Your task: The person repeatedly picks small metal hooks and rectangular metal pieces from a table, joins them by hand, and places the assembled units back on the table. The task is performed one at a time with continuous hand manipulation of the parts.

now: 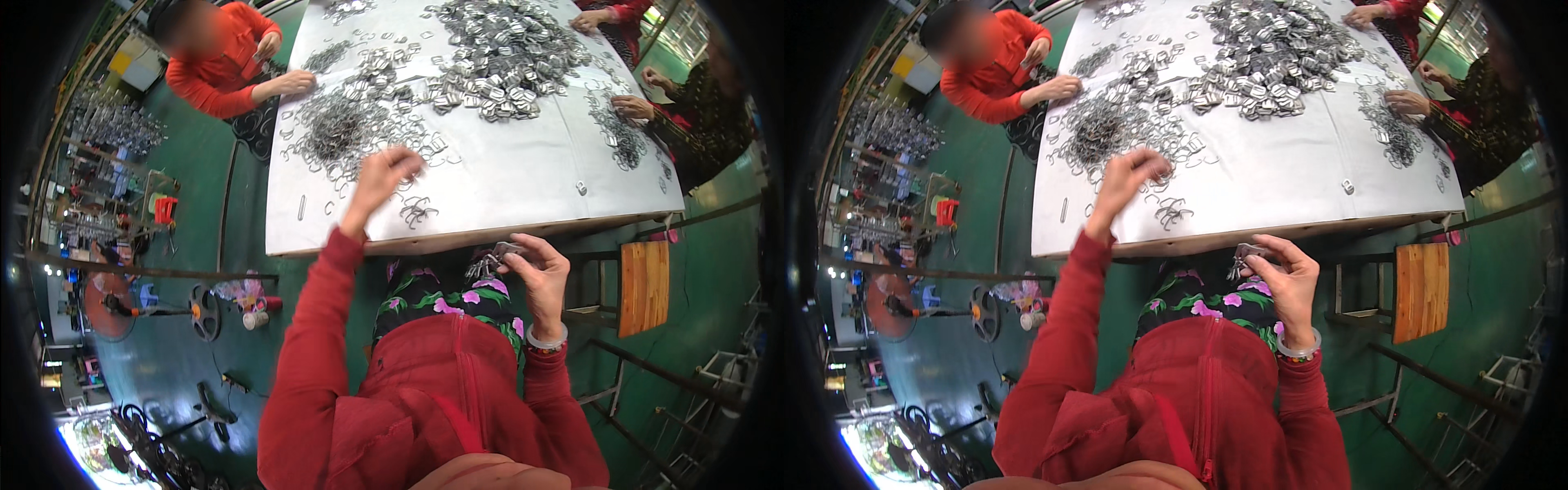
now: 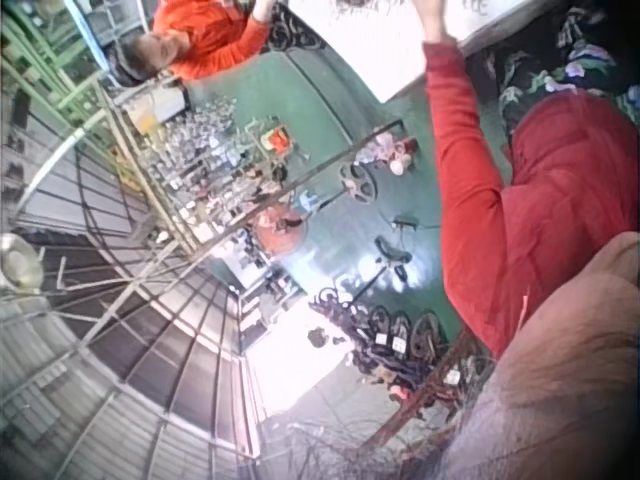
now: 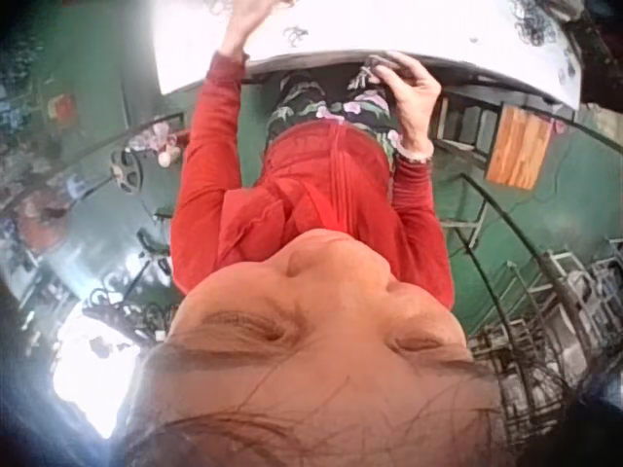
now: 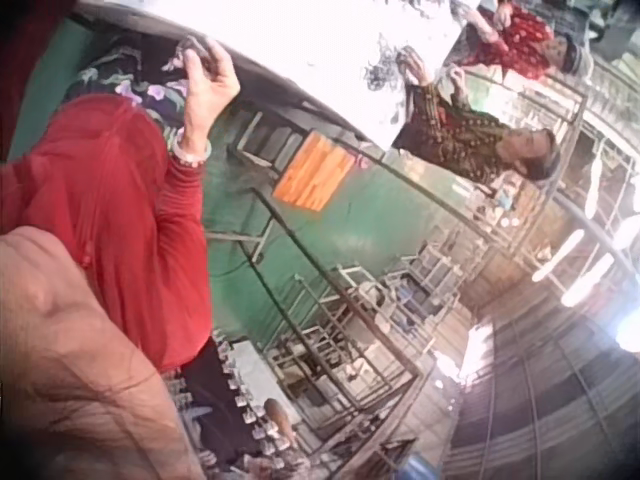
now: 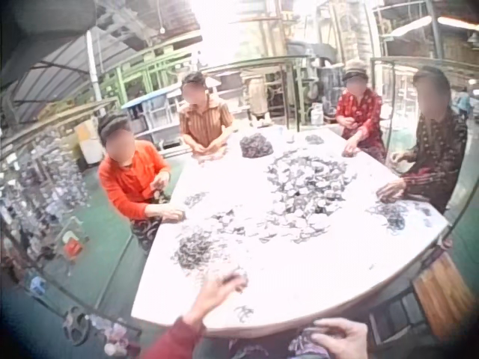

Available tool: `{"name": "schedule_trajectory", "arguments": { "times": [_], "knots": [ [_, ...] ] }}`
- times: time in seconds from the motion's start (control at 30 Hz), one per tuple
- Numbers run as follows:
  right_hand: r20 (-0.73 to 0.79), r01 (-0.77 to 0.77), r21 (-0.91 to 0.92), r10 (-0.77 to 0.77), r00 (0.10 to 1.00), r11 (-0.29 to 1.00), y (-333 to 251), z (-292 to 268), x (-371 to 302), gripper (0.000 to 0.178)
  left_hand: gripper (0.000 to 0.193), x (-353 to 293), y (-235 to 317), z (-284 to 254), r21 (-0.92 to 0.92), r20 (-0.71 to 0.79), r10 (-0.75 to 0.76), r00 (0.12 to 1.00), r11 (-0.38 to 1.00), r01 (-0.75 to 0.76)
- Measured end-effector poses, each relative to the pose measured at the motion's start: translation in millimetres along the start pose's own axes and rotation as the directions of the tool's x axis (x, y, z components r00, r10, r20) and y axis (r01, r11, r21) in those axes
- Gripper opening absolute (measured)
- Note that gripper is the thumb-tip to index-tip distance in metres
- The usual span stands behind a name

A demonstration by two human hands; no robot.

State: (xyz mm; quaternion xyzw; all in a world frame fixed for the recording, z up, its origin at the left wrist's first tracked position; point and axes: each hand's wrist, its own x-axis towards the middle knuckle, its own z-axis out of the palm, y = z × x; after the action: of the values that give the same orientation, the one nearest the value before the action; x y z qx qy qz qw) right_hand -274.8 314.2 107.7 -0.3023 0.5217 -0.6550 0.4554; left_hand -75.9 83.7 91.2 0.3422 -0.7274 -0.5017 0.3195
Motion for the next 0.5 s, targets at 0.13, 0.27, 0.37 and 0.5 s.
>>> {"name": "schedule_trajectory", "arguments": {
  "times": [0.13, 0.27, 0.37, 0.5],
  "knots": [
    [-0.065, 0.033, 0.077, -0.028, 0.997, 0.997, 10.2, 2.9, 0.1, 0.019, 0.007, -68.6, 65.1, 75.8, -0.337, 0.175, 0.044, 0.984, 0.941, 0.018],
    [-0.083, 0.067, 0.078, -0.06, 0.995, 0.995, 7.6, 9.6, -2.2, 0.018, 0.008, -80.2, 61.9, 105.8, -0.149, 0.061, 0.234, 0.97, 0.963, -0.223],
    [-0.105, 0.102, -0.074, -0.11, 0.988, 0.992, 6.8, 8.2, -1.5, 0.016, 0.009, -76.4, 58.3, 118.0, -0.008, -0.008, 0.374, 0.928, 0.928, -0.374],
    [0.012, 0.127, -0.04, -0.127, 0.992, 0.991, -0.5, 5.1, 3.4, 0.017, 0.008, -73.0, 51.4, 123.8, -0.237, 0.016, 0.24, 0.971, 0.944, -0.229]
  ]
}}
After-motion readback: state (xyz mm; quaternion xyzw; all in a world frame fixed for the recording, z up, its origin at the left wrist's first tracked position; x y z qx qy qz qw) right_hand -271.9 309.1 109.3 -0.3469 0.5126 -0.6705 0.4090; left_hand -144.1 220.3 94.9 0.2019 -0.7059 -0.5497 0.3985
